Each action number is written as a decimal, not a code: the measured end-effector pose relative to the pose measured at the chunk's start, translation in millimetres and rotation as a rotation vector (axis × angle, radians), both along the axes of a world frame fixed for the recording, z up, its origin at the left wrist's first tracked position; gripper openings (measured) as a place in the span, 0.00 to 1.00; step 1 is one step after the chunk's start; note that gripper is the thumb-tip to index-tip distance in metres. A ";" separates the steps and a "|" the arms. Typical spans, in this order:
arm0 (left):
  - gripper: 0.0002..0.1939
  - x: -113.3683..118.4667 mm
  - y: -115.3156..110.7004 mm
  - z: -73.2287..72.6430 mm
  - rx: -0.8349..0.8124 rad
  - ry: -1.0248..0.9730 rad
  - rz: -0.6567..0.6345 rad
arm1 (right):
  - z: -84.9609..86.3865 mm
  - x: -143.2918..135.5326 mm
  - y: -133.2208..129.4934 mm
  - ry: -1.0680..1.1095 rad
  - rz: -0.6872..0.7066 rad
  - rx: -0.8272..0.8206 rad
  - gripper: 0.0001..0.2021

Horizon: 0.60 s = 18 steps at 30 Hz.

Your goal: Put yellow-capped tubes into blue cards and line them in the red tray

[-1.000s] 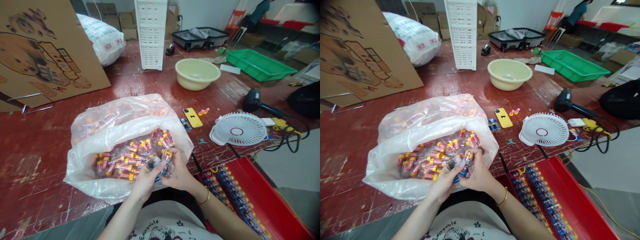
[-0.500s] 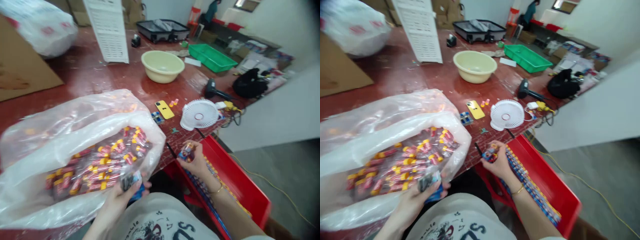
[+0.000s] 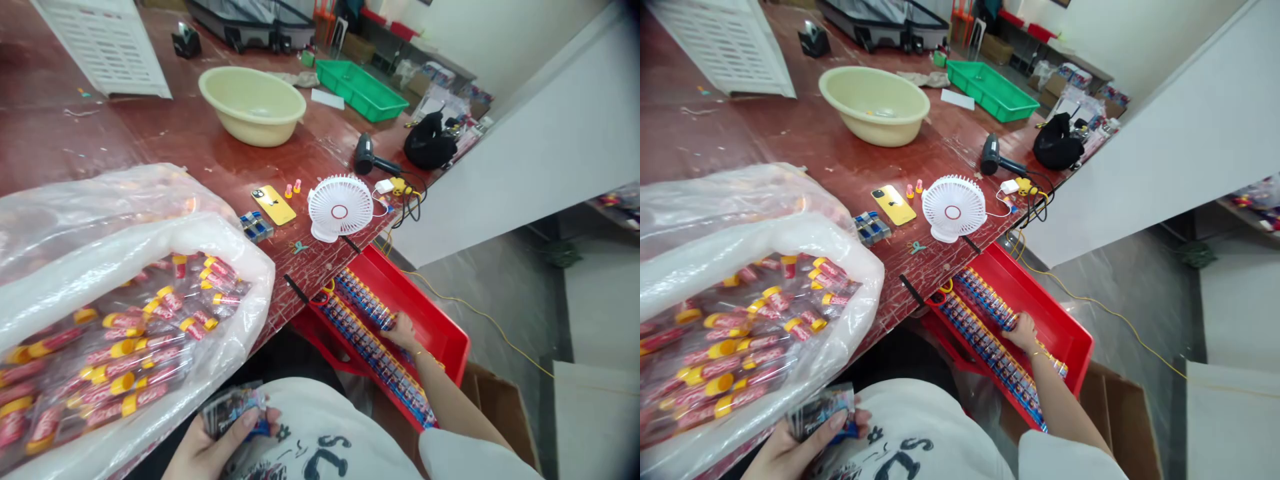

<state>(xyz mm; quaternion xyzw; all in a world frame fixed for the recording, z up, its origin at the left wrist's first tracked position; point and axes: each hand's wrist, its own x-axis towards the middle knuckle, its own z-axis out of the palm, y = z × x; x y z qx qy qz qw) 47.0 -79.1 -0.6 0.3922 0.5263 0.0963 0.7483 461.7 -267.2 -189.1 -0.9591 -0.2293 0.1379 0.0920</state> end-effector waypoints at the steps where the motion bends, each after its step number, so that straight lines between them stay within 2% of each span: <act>1: 0.19 2.5 2.6 0.1 0.014 0.013 0.037 | -0.5 -0.6 1.3 0.005 0.005 -0.005 0.28; 3: 0.18 4.5 7.5 2.7 -0.006 0.009 0.136 | 5.8 -1.1 2.2 0.012 0.024 -0.003 0.35; 5: 0.20 2.6 13.3 8.3 -0.065 -0.038 0.241 | 20.6 -2.7 7.2 -0.009 0.079 0.040 0.41; 6: 0.20 0.4 16.9 11.4 -0.095 -0.069 0.287 | 30.4 -5.3 14.3 -0.045 0.125 0.093 0.42; 8: 0.20 -6.2 25.4 16.2 -0.121 -0.117 0.362 | 54.3 -19.5 41.4 -0.166 0.267 0.292 0.38; 11: 0.19 -19.2 38.7 16.3 -0.064 -0.129 0.470 | 100.4 -76.2 110.0 -0.252 0.546 0.678 0.20; 13: 0.19 -27.5 45.7 11.8 -0.003 -0.107 0.542 | 130.5 -134.1 162.8 -0.142 0.783 0.877 0.10; 14: 0.19 -30.9 48.4 9.0 0.021 -0.096 0.565 | 142.4 -164.9 188.0 -0.060 0.953 0.906 0.09; 16: 0.19 -35.3 52.0 3.9 0.064 -0.077 0.589 | 156.5 -222.2 231.1 0.036 1.250 0.730 0.09; 18: 0.20 -36.5 53.5 1.0 0.100 -0.081 0.605 | 158.9 -266.8 260.6 0.018 1.368 0.433 0.10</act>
